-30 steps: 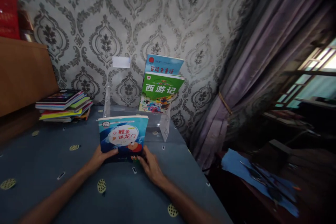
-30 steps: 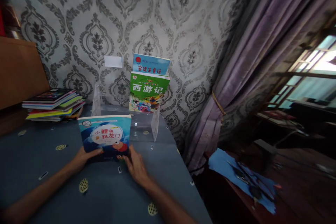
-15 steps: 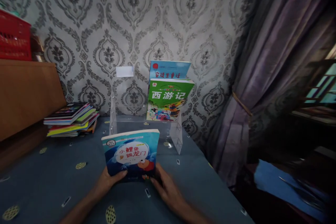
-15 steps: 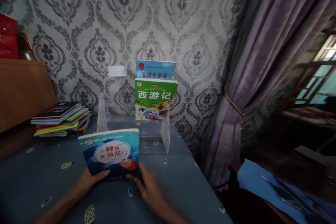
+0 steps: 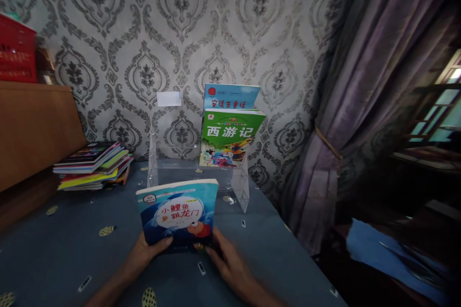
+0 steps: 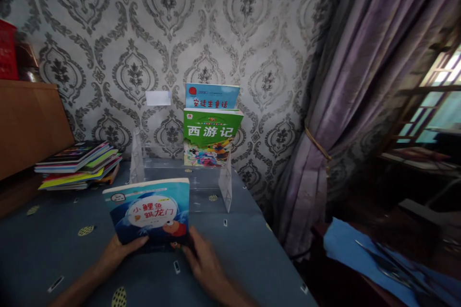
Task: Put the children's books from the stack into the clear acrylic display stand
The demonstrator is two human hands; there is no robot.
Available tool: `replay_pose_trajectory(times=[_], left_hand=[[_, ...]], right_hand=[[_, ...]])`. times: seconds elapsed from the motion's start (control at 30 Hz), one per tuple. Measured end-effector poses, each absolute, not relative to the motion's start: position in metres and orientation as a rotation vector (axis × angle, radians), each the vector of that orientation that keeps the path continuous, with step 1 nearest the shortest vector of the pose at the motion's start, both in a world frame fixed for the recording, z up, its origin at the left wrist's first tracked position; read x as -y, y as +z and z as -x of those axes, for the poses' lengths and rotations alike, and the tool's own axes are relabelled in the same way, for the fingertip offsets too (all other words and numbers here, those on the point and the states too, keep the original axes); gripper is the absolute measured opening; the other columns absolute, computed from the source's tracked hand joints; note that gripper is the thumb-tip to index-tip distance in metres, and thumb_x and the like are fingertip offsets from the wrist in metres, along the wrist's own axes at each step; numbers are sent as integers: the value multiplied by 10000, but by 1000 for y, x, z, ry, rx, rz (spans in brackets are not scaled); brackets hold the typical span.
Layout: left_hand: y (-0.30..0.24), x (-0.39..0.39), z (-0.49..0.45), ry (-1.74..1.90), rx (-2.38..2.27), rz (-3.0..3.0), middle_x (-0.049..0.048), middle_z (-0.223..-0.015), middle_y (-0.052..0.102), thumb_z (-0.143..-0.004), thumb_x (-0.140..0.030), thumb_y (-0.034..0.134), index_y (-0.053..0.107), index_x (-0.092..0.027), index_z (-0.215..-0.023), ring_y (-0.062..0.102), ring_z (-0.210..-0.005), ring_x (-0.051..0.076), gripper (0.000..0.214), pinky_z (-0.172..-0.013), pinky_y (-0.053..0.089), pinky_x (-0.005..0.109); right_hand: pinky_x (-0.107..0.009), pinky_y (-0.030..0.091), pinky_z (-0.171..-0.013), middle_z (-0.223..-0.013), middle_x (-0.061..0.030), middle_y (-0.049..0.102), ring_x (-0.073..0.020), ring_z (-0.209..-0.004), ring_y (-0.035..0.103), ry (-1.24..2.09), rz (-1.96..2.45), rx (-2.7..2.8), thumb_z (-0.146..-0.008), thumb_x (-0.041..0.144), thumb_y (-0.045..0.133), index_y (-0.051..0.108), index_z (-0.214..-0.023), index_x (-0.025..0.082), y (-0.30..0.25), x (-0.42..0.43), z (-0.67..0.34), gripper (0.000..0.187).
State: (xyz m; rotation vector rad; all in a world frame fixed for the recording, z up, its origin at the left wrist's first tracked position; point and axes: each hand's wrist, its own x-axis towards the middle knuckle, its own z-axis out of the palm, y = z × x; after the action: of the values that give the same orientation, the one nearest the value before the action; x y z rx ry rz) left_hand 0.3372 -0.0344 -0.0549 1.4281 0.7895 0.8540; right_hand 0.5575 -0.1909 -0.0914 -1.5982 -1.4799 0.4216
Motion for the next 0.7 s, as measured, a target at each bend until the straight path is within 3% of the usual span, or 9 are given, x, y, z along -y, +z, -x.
replay_pose_trajectory(times=[0.2, 0.5, 0.7], left_hand=[[-58, 33, -338, 830, -783, -1407, 150, -1158, 742, -539, -597, 856, 679, -170, -1229, 671, -1140, 378, 831, -996, 551, 485], [-43, 48, -340, 855, -797, -1366, 138, -1118, 757, -543, -573, 866, 688, -169, -1218, 691, -1102, 371, 807, -978, 564, 480], [-50, 39, -338, 847, -797, -1419, 144, -1148, 747, -554, -575, 852, 683, -170, -1231, 678, -1130, 369, 807, -999, 551, 471]], right_hand=[[-445, 538, -972, -1267, -113, 688, -294, -1132, 641, 342, 1599, 1428, -949, 483, 557, 570, -1387, 268, -93, 191, -556, 488], [-360, 555, -815, -978, -68, 728, -239, -892, 667, 382, 1554, 1459, -967, 460, 521, 641, -1236, 238, -86, 186, -554, 369], [-362, 548, -823, -973, -73, 725, -242, -903, 657, 339, 1604, 1456, -964, 473, 524, 652, -1211, 247, -86, 190, -553, 358]])
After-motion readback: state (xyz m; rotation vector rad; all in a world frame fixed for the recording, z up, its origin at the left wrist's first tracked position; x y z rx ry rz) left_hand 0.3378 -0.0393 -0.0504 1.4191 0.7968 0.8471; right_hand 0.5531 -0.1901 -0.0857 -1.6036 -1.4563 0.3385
